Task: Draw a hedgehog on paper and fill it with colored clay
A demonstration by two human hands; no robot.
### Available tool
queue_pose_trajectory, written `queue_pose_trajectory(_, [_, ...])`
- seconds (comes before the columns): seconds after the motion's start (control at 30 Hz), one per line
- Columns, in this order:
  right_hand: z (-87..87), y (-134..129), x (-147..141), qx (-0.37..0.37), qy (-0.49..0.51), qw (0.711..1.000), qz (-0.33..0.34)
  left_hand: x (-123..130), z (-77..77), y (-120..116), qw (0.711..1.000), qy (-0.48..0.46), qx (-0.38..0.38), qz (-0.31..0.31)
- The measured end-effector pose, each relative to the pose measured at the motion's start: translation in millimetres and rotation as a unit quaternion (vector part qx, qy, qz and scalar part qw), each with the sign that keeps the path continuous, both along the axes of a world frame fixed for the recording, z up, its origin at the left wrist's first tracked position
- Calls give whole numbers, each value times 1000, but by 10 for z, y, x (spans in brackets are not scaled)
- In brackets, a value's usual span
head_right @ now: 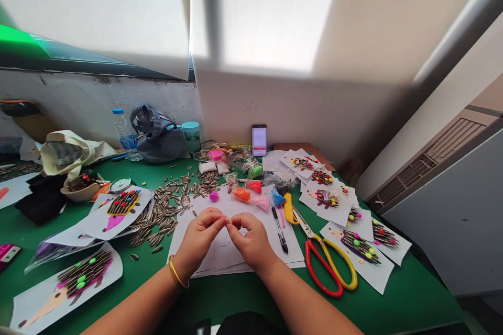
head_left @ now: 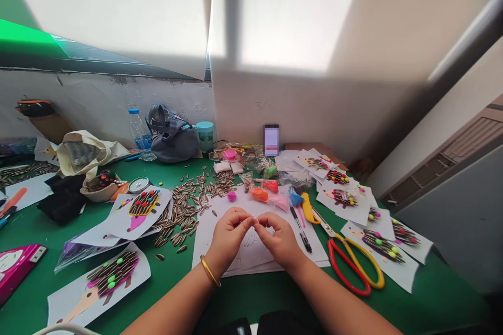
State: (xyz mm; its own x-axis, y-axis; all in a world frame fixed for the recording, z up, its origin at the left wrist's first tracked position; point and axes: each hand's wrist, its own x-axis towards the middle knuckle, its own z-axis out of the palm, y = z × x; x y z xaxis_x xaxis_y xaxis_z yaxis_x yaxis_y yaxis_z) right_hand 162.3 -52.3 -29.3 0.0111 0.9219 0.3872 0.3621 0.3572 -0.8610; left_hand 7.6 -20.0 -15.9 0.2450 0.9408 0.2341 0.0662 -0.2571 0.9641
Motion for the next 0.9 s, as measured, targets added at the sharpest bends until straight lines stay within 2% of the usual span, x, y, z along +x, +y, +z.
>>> queue_pose_trajectory(0.1, [-26,15,11,-14,24,1000,11,-3,18,-3,1000,-9,-21,-13])
queue_pose_trajectory(0.2, [-46,34,21,-24,36,999,-7,-9,9,1,1000,5,-7,-14])
queue_pose_trajectory(0.43, [-38,20,5,-3,-38,999,-10,-5,-32,13,997,52,55,8])
queue_pose_trajectory(0.7, [-41,34,15,-45,49,998,7,-16,-15,25,1000,-2,11,11])
queue_pose_trajectory(0.9, [-27,8,9,6,-26,1000,-13,-16,-31,30,996,61,59,26])
